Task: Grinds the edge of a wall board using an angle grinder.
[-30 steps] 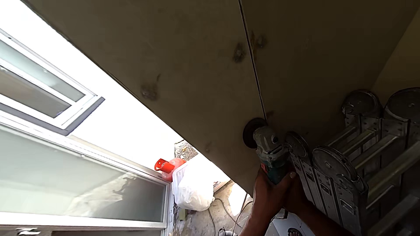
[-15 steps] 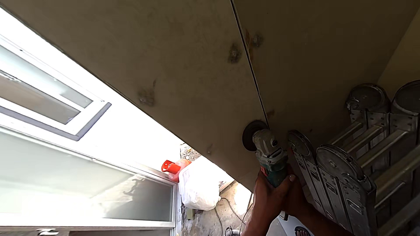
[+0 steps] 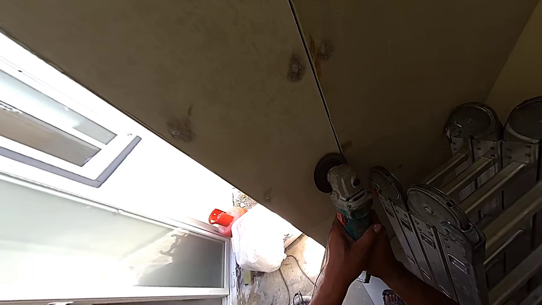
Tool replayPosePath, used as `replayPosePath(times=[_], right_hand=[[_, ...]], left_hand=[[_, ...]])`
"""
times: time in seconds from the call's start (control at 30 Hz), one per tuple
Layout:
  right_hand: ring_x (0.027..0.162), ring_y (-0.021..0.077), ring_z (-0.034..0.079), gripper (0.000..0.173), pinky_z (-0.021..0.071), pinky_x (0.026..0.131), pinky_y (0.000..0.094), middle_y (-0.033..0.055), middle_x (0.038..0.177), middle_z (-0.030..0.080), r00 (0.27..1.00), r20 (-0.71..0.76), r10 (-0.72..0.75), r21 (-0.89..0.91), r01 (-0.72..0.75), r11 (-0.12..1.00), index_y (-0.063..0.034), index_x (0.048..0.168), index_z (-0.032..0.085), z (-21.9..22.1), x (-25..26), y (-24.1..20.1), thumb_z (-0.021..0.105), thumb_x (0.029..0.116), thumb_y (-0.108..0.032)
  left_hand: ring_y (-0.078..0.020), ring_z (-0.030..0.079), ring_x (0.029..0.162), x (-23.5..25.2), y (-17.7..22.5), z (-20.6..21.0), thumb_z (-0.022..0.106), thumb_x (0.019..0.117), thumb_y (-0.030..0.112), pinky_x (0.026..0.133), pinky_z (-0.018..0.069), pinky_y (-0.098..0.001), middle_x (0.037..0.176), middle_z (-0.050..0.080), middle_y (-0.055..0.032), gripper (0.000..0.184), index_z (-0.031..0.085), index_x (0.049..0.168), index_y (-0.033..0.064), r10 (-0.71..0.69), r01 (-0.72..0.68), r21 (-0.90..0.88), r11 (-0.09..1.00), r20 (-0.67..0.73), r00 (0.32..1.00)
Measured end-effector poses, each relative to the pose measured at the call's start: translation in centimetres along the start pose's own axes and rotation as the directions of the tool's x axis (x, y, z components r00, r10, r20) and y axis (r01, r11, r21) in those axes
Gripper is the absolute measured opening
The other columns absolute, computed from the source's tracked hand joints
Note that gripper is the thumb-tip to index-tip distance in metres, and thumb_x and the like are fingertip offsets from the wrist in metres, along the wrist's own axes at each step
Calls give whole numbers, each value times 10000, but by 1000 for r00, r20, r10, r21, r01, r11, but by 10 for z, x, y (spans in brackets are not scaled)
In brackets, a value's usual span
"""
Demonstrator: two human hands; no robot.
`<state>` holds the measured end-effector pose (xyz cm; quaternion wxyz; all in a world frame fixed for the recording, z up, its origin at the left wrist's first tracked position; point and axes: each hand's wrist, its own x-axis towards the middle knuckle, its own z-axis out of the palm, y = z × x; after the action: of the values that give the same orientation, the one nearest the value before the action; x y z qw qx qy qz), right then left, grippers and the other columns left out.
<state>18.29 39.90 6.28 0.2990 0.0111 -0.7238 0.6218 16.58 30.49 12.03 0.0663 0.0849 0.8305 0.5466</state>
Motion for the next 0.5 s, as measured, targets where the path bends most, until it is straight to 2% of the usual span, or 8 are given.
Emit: replayPosePath(times=[0.13,0.3,0.4,0.5], right_hand=[[960,-66,664,709,547,890,128,13,1041,722,1000,5,9,15,-9,1000,65,1256,568,3,0,-1,824,736,-343],[970,-71,660,715,539,902,124,24,1053,722,1000,0,-6,15,6,1000,82,1276,562,2,5,-5,805,748,-335],[950,-64,668,690,558,879,134,-1,1036,723,1000,18,-8,34,8,999,49,1256,573,4,3,-1,816,737,-336],[970,-64,664,705,546,898,128,15,1054,721,1000,2,-11,38,11,999,65,1257,570,4,0,2,824,739,-341]], left_hand=[[-82,711,957,-1,0,-2,833,804,484,896,599,-304,1030,728,-15,686,570,1273,58,-8,8,9,1000,-3,1000],[-88,710,971,2,5,-4,827,810,474,903,599,-309,1041,728,-16,685,570,1283,49,26,-26,4,1000,-7,1000],[-87,713,947,0,2,-4,836,814,460,889,605,-301,1014,729,-8,654,576,1253,51,20,-20,-9,1000,-14,1000],[-83,710,952,-1,-1,-2,832,805,477,893,602,-308,1029,725,-14,684,568,1272,52,-4,4,7,1000,-9,1000]])
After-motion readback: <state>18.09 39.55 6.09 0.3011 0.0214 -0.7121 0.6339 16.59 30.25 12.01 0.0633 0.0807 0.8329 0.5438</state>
